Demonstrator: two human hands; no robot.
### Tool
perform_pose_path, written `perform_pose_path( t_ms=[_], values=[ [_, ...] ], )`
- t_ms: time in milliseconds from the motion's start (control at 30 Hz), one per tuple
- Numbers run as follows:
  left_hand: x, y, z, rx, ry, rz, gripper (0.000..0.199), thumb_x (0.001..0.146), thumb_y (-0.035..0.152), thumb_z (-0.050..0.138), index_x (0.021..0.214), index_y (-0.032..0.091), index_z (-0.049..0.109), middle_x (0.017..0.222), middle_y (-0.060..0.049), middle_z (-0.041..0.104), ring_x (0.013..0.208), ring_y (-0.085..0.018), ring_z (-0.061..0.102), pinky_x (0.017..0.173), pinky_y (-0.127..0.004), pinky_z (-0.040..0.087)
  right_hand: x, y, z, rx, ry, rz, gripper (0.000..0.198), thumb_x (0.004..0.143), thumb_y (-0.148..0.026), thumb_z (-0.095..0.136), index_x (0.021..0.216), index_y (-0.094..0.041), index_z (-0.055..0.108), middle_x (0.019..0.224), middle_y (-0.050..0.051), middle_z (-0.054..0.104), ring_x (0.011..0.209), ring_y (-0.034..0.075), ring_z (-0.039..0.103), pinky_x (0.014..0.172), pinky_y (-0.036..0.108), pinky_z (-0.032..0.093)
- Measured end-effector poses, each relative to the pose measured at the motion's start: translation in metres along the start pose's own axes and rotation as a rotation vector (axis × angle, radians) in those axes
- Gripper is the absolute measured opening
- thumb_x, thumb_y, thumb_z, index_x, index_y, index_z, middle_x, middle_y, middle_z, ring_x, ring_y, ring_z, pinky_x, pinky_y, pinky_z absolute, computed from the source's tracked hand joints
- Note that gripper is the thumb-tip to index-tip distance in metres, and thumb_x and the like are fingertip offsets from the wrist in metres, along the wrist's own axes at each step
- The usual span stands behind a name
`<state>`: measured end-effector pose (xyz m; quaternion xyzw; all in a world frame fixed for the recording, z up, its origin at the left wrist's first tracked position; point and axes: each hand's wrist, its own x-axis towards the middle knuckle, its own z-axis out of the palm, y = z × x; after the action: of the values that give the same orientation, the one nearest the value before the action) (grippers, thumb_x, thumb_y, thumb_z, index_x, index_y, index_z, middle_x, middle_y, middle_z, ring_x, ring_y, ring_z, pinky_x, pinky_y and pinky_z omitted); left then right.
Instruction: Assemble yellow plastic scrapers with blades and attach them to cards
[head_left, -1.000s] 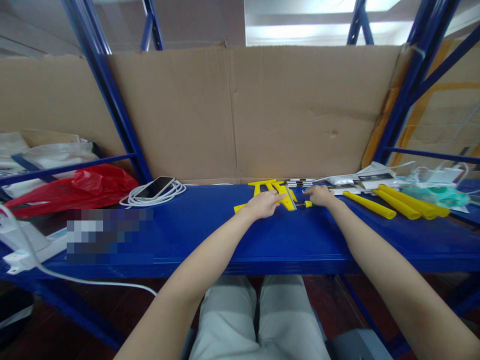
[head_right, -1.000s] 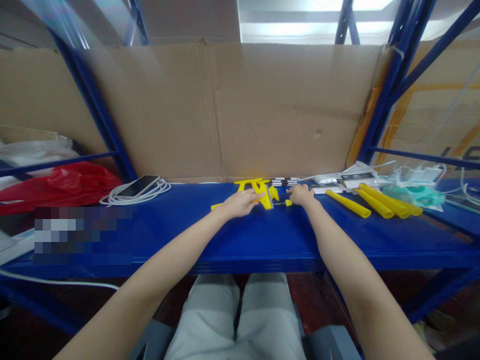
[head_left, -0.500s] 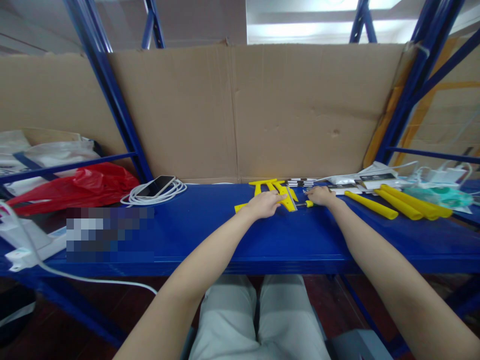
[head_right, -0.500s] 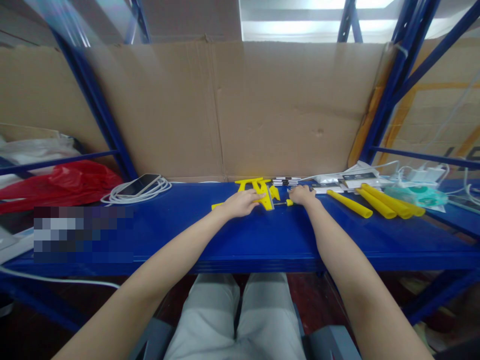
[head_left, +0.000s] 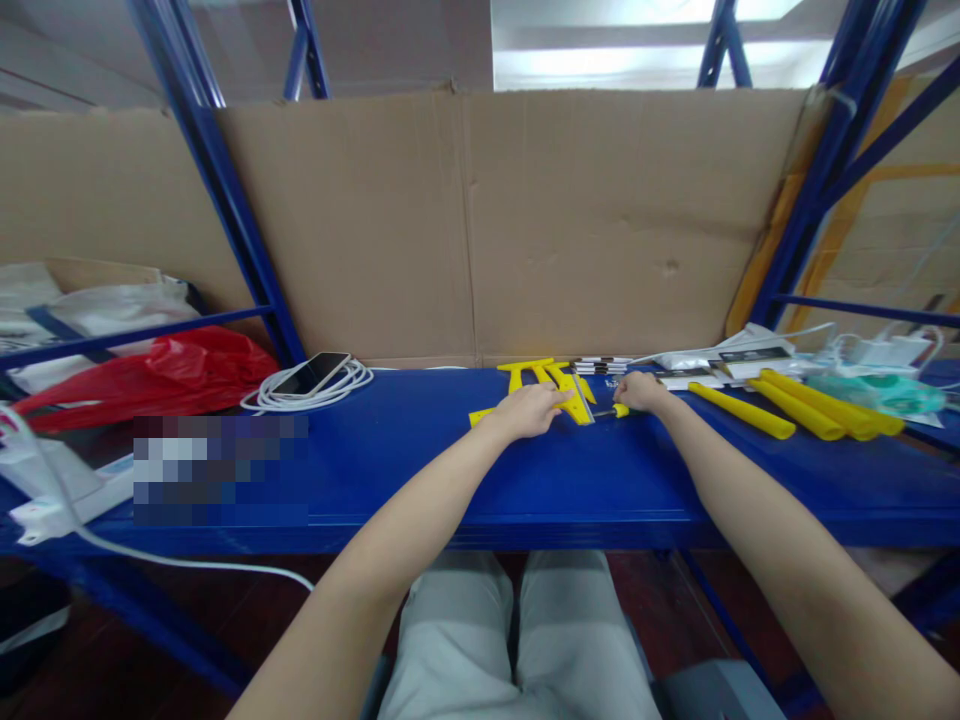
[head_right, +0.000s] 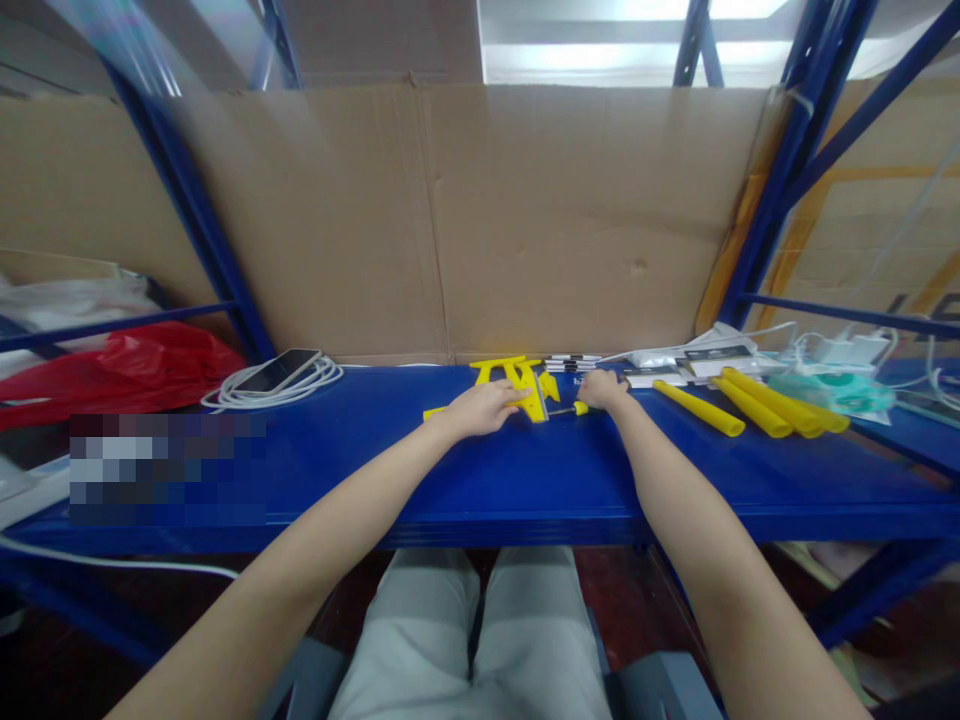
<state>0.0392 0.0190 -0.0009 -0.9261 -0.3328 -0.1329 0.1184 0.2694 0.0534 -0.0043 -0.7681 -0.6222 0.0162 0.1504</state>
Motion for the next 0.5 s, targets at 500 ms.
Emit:
perform_pose_path(
  t_ms=[500],
  values=[
    [0.005, -0.011, 0.016, -0.078, 0.058, 0.116, 0.034, 0.082, 0.019, 0.054, 0.116, 0.021, 0.06, 0.107, -0.008, 0.065, 0.1, -0.019, 0.06, 0.09, -0.032, 0.045, -0.024, -0.039, 0.003, 0.689, 0.027, -0.437, 0.007, 0.069, -0.017, 0.059, 0.062, -0.017, 0.06, 0.079, 0.002, 0.067, 0.08, 0.014, 0.06, 0.081, 0.027, 0.044]
  ],
)
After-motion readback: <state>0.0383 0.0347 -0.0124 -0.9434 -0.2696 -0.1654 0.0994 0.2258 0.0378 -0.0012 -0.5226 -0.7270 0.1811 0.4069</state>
